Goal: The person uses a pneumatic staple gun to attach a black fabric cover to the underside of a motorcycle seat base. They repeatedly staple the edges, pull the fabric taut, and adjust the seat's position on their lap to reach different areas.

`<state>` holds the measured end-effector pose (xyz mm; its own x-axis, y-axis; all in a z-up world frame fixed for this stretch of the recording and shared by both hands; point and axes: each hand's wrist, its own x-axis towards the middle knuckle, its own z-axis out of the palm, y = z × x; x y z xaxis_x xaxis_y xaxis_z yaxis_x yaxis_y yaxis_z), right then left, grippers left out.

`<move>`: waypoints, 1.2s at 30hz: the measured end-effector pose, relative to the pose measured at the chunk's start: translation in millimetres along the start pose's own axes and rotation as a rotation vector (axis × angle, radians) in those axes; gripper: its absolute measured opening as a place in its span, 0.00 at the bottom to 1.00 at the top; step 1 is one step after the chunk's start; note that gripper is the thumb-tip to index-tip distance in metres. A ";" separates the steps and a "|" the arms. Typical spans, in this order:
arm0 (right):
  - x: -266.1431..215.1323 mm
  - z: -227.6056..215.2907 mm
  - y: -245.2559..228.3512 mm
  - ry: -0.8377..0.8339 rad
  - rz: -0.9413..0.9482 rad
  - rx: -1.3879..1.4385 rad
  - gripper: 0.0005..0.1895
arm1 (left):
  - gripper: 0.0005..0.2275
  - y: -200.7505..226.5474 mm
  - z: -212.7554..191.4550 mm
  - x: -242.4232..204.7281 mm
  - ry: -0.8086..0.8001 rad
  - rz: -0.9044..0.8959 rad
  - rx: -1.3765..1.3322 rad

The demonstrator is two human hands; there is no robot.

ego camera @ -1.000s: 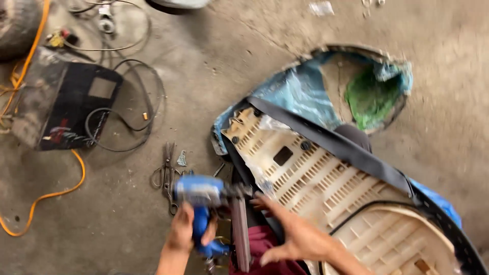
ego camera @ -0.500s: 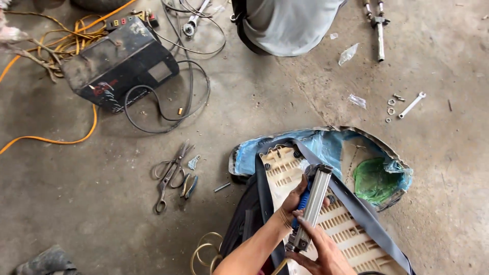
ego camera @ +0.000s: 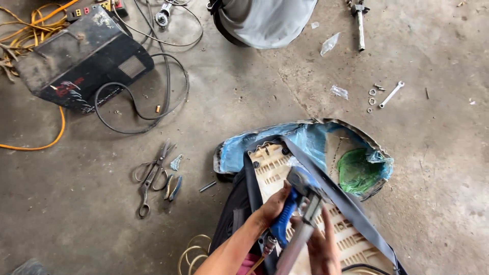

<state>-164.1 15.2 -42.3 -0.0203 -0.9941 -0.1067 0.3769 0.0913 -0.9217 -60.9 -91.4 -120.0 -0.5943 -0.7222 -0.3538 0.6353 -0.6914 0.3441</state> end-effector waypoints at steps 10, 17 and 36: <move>14.9 36.6 9.9 0.318 0.478 0.419 0.40 | 0.12 94.1 -274.9 -74.7 1.327 0.156 1.314; 8.8 39.2 17.6 0.517 0.392 0.609 0.19 | 0.18 38.8 -353.9 -73.2 0.969 -0.139 2.214; 4.3 57.2 -76.1 -0.093 0.260 0.321 0.56 | 0.14 109.2 150.7 -94.8 -0.054 0.304 1.804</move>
<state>-140.0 0.6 48.7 0.1918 -0.9429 -0.2722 0.6285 0.3311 -0.7039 -9.5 -101.4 82.2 -0.6099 -0.7869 -0.0943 -0.5118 0.3002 0.8050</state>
